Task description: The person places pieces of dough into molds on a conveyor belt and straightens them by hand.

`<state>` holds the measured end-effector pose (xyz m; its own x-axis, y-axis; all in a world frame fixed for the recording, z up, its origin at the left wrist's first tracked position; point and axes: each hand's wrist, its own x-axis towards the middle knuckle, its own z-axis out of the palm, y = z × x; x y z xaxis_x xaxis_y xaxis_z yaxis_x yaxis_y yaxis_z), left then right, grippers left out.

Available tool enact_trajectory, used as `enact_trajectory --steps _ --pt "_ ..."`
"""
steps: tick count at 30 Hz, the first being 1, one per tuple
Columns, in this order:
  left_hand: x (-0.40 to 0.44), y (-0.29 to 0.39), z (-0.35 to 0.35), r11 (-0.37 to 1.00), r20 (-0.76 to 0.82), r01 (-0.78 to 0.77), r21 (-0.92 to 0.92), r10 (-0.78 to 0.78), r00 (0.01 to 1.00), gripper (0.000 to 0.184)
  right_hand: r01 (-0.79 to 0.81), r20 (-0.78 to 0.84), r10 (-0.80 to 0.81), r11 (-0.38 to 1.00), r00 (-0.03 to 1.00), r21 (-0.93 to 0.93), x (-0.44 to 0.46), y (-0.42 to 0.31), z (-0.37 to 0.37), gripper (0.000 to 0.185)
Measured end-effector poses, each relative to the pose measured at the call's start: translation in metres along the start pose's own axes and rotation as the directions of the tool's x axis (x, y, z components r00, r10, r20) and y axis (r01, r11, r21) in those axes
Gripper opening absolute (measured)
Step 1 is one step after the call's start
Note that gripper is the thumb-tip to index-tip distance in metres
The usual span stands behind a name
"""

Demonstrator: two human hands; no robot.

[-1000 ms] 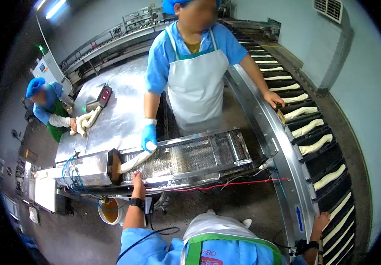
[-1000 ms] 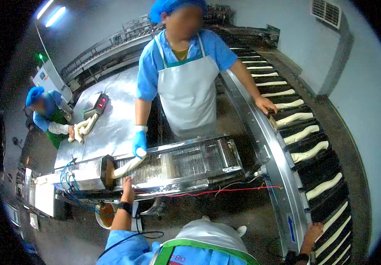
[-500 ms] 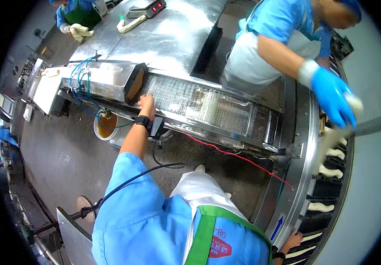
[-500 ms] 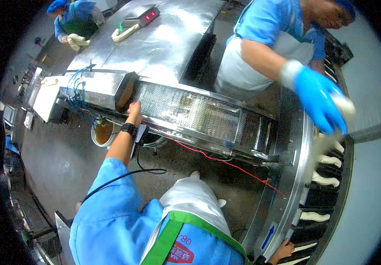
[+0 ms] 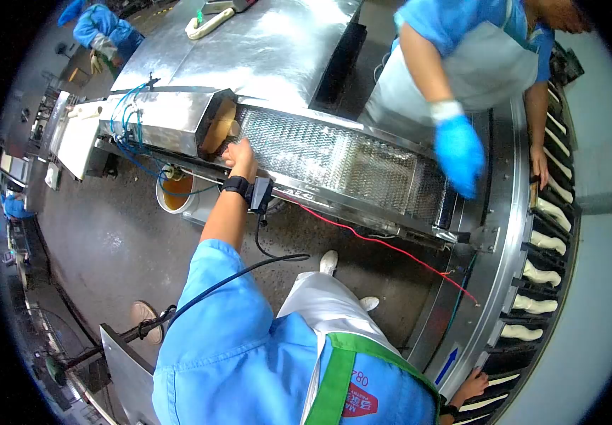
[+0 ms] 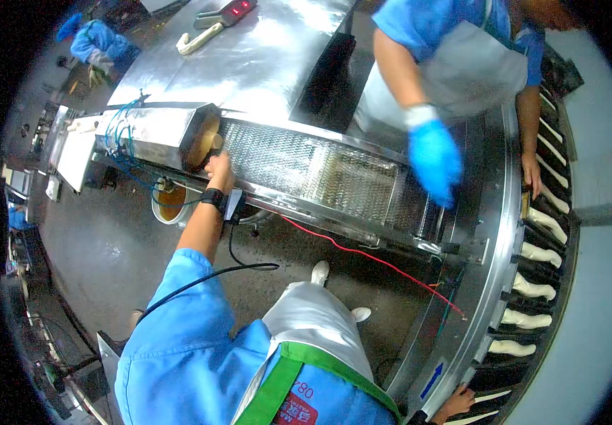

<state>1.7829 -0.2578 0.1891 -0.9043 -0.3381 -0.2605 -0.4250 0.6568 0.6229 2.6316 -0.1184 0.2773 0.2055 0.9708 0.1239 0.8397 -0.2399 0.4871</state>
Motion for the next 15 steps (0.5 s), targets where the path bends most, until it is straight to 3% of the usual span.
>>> enact_trajectory --steps 3,4,5,6,8,9,10,11,13,15 --pt "0.038 0.001 0.02 0.989 -0.023 0.083 0.118 -0.081 0.996 0.064 0.022 -0.003 -0.022 0.999 1.0 0.029 0.001 -0.003 -0.012 0.043" --pt "0.005 0.026 -0.001 0.99 -0.124 0.1 0.095 -0.088 0.988 0.071 0.015 0.023 -0.016 0.999 1.0 0.031 0.002 -0.003 -0.013 0.042" --pt "0.007 0.031 -0.009 0.991 -0.02 0.124 0.041 -0.123 0.992 0.072 -0.001 0.052 -0.001 0.999 0.999 0.035 0.002 -0.003 -0.014 0.041" --pt "0.033 0.024 0.011 0.982 -0.031 0.177 -0.067 -0.179 0.983 0.069 0.013 0.044 -0.014 1.0 0.999 0.029 0.003 -0.002 -0.014 0.041" --pt "0.062 0.012 0.027 0.986 0.05 0.069 -0.151 -0.063 0.997 0.062 0.033 0.01 -0.033 0.999 0.999 0.034 -0.001 -0.002 -0.018 0.04" --pt "0.076 0.008 0.034 0.973 0.103 0.015 -0.228 0.009 0.995 0.058 0.075 -0.133 -0.075 0.997 0.988 0.001 0.0 0.003 0.001 0.037" --pt "0.085 0.005 0.039 0.947 0.167 -0.009 -0.32 0.066 0.984 0.055 0.008 0.017 -0.01 0.997 1.0 0.083 -0.001 -0.004 -0.015 0.036" --pt "0.093 0.0 0.044 0.917 0.222 -0.014 -0.4 0.111 0.969 0.051 0.06 -0.082 -0.052 0.994 0.995 0.094 -0.005 0.002 0.001 0.036" --pt "0.1 -0.006 0.043 0.868 0.325 -0.019 -0.495 0.206 0.923 0.045 0.003 -0.005 -0.003 0.982 1.0 0.187 -0.007 -0.005 -0.011 0.033" --pt "0.103 -0.019 0.031 0.847 0.409 -0.088 -0.524 0.341 0.847 0.041 0.041 -0.116 -0.015 0.973 0.993 0.227 -0.011 -0.01 -0.018 0.029"
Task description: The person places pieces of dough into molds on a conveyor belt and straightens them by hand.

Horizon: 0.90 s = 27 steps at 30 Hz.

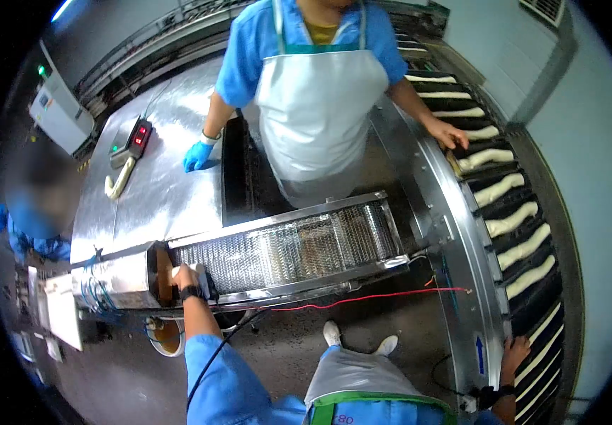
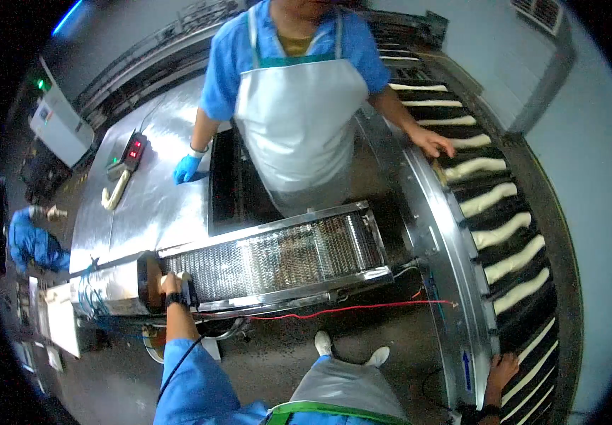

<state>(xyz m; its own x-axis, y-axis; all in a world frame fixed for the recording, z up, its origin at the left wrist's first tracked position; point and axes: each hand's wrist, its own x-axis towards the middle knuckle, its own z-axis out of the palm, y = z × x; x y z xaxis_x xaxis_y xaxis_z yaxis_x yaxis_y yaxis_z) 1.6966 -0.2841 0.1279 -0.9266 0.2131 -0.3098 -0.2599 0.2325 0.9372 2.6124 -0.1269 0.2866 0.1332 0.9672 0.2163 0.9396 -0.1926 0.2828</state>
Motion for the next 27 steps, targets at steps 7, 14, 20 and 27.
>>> enact_trajectory --steps 7,14,20,27 --pt "-0.193 0.132 -0.037 0.943 0.396 -0.334 0.007 0.304 0.867 0.056 0.17 -0.111 -0.166 0.985 0.98 0.036 0.008 -0.01 0.004 0.023" --pt "-0.333 0.245 0.015 0.92 0.47 -0.314 -0.236 0.39 0.792 0.053 0.184 -0.141 -0.146 0.931 0.979 0.316 0.011 -0.018 -0.034 0.031" --pt "-0.498 0.321 0.155 0.909 0.841 0.043 -0.415 0.365 0.4 0.042 0.214 -0.116 -0.184 0.902 0.976 0.376 0.016 -0.012 -0.046 0.028" --pt "-0.649 0.29 0.335 0.99 0.993 0.118 -0.074 0.084 -0.08 0.047 0.205 -0.064 -0.201 0.84 0.978 0.503 0.022 -0.007 -0.047 0.022"
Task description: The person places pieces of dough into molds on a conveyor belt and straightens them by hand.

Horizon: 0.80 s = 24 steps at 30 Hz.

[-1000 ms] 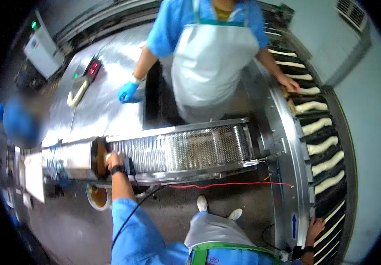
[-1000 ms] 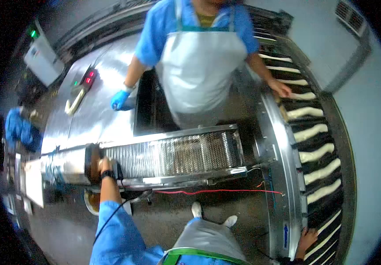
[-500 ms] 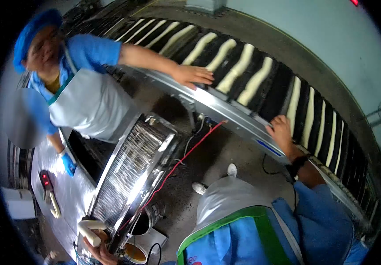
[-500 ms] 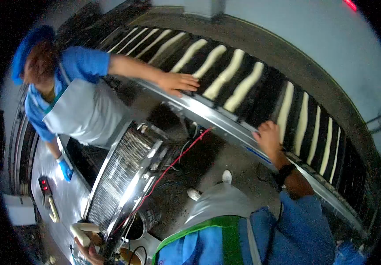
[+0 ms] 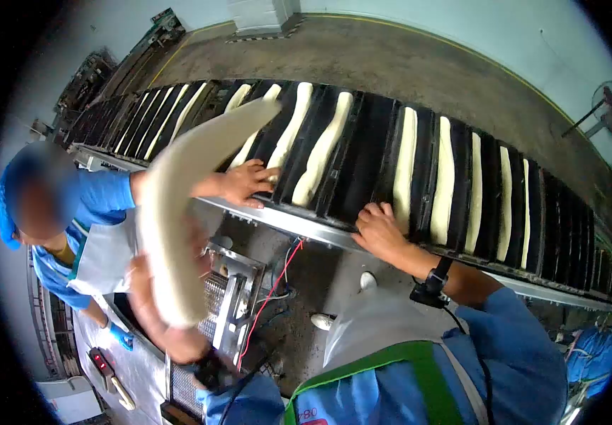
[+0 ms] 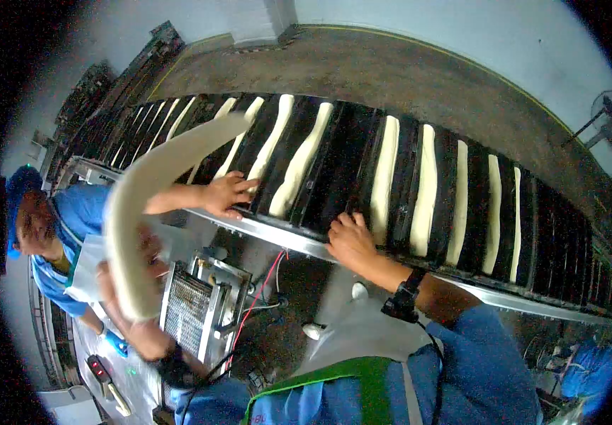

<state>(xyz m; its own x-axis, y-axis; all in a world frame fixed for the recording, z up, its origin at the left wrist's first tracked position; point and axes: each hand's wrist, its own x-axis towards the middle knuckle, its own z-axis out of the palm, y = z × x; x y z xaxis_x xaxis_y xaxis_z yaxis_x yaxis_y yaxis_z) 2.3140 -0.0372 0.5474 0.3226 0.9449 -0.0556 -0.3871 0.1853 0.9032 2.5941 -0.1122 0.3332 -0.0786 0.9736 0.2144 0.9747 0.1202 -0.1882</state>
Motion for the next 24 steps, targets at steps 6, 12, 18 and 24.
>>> enact_trajectory --steps 6,12,18,24 --pt "0.111 -0.167 0.05 0.816 0.382 0.176 0.551 -0.434 0.816 0.056 0.032 0.131 -0.044 0.995 0.99 0.096 0.002 0.009 -0.006 0.024" --pt "0.074 -0.21 0.03 0.02 0.442 -0.445 0.895 0.088 0.893 0.037 0.107 0.129 -0.124 0.986 0.984 0.132 0.007 0.017 -0.007 0.025" --pt "-0.006 -0.193 -0.013 0.104 0.347 -0.358 0.928 0.109 0.931 0.037 0.193 0.089 -0.208 0.969 0.974 0.153 0.012 0.019 -0.001 0.024" --pt "-0.087 -0.202 -0.058 0.177 0.177 -0.188 0.966 0.073 0.981 0.032 0.208 0.247 -0.223 0.975 0.943 0.084 0.019 0.006 -0.012 0.048"
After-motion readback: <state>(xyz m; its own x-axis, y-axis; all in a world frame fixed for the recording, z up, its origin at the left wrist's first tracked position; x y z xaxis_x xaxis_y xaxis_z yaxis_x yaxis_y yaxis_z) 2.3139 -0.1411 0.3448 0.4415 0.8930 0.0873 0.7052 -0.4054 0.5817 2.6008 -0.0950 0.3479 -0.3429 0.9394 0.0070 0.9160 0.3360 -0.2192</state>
